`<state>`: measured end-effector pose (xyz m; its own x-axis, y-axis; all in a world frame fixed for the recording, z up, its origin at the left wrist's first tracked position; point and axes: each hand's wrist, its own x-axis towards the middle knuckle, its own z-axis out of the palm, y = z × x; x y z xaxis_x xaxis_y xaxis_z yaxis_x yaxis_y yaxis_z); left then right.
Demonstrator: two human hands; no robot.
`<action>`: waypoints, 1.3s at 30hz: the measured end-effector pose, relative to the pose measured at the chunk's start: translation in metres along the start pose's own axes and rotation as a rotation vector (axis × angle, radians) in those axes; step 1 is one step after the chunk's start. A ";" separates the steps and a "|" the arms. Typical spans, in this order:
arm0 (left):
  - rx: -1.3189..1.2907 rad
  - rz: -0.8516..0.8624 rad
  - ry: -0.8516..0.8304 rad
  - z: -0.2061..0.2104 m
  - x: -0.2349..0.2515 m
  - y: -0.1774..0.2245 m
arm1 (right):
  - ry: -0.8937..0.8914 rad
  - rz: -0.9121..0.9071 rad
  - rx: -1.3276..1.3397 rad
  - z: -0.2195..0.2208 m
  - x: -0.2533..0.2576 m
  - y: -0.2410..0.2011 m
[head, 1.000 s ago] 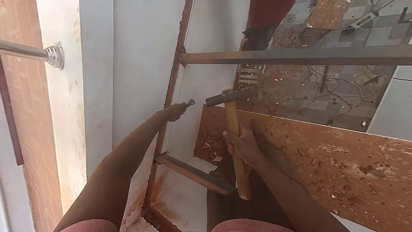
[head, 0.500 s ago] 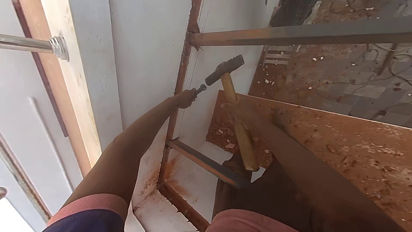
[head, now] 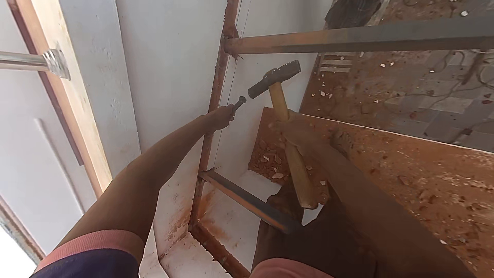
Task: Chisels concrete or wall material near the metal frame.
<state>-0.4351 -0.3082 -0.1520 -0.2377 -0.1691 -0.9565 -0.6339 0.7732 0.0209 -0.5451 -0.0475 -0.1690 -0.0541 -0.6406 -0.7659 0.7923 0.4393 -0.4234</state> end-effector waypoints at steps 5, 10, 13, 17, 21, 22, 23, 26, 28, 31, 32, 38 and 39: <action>0.026 0.020 -0.033 -0.001 0.006 0.002 | 0.198 -0.636 0.237 -0.048 -0.055 -0.025; 0.051 0.077 -0.040 -0.007 -0.006 0.005 | 0.346 -0.955 0.451 -0.020 -0.046 -0.025; 0.079 0.115 -0.024 -0.017 -0.006 0.005 | 0.273 -0.716 0.355 0.002 -0.039 0.014; 0.103 0.135 -0.018 -0.022 0.003 0.003 | 0.234 -0.441 0.260 0.016 -0.031 0.056; 0.110 0.116 -0.036 -0.025 0.009 0.004 | 0.231 -0.289 0.265 0.013 -0.029 0.076; 0.112 0.110 -0.039 -0.026 0.010 0.005 | 0.231 -0.277 0.262 0.012 -0.029 0.079; 0.111 0.105 -0.041 -0.028 0.011 0.005 | 0.235 -0.267 0.260 0.010 -0.029 0.080; 0.073 0.085 -0.030 -0.033 0.013 0.002 | 0.255 -0.236 0.236 0.006 -0.027 0.080; 0.035 0.059 -0.027 -0.037 0.014 -0.001 | 0.237 -0.206 0.223 0.000 -0.027 0.076; -0.004 0.068 -0.001 -0.040 0.013 -0.010 | 0.168 -0.144 0.158 -0.014 -0.033 0.055; -0.008 0.087 0.009 -0.039 0.011 -0.014 | 0.146 -0.140 0.121 -0.021 -0.038 0.042; 0.013 0.170 0.011 -0.037 0.007 -0.020 | 0.264 -0.918 0.204 -0.036 -0.042 -0.044; 0.008 0.173 0.011 -0.036 0.006 -0.020 | 0.301 -1.023 0.276 -0.025 -0.029 -0.051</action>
<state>-0.4507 -0.3469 -0.1479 -0.3509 -0.0401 -0.9356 -0.5770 0.7961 0.1823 -0.5989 -0.0353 -0.1373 -0.8785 -0.4252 -0.2177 0.3952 -0.3909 -0.8313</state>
